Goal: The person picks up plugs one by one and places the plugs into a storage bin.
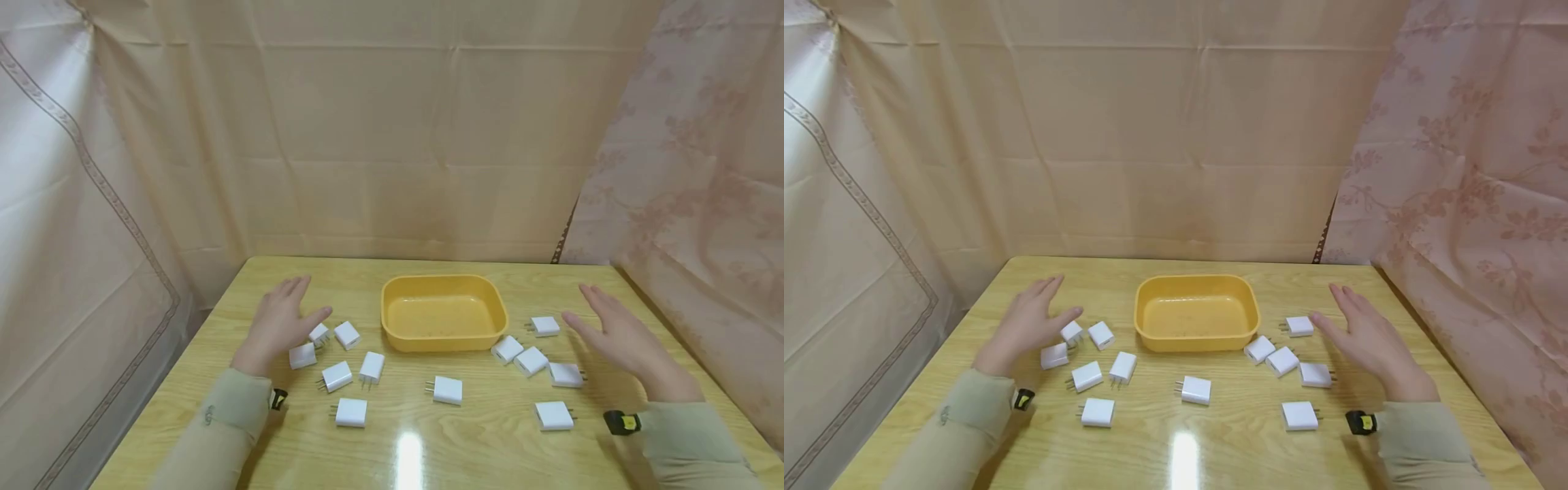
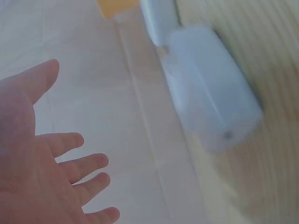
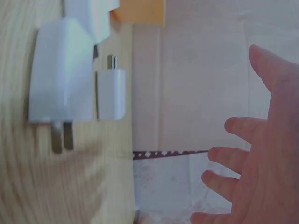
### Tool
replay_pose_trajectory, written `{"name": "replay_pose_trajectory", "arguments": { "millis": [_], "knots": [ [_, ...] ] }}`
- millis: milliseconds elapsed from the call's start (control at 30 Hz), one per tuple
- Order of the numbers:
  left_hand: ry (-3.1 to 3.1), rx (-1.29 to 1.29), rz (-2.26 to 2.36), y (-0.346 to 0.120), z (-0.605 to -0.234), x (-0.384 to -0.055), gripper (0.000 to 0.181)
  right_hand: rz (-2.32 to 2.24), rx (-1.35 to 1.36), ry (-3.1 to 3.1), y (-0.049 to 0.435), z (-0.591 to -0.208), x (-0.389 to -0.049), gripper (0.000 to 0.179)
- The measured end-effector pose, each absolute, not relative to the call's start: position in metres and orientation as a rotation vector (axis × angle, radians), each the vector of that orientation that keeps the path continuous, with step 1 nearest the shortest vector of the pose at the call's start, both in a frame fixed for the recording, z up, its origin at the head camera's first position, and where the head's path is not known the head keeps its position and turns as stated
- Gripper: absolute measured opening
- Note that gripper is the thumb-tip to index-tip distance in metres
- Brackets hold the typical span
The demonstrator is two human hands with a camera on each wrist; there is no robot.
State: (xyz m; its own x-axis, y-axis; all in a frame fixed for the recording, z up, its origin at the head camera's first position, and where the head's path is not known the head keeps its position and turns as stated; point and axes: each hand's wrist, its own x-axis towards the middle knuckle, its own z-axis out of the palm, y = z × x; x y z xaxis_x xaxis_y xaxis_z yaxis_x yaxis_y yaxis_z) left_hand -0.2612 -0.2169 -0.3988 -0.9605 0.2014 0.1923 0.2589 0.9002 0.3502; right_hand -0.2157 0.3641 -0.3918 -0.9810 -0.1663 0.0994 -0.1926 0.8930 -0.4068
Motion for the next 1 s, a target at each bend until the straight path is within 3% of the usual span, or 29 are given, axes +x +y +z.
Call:
{"name": "replay_pose_trajectory", "arguments": {
  "millis": [1000],
  "knots": [
    [-2.829,-0.552,-0.802,-0.124,-0.393,-0.240,0.076,0.702,0.344,-2.884,0.316,-0.370,-0.215,0.085]
  ]
}}
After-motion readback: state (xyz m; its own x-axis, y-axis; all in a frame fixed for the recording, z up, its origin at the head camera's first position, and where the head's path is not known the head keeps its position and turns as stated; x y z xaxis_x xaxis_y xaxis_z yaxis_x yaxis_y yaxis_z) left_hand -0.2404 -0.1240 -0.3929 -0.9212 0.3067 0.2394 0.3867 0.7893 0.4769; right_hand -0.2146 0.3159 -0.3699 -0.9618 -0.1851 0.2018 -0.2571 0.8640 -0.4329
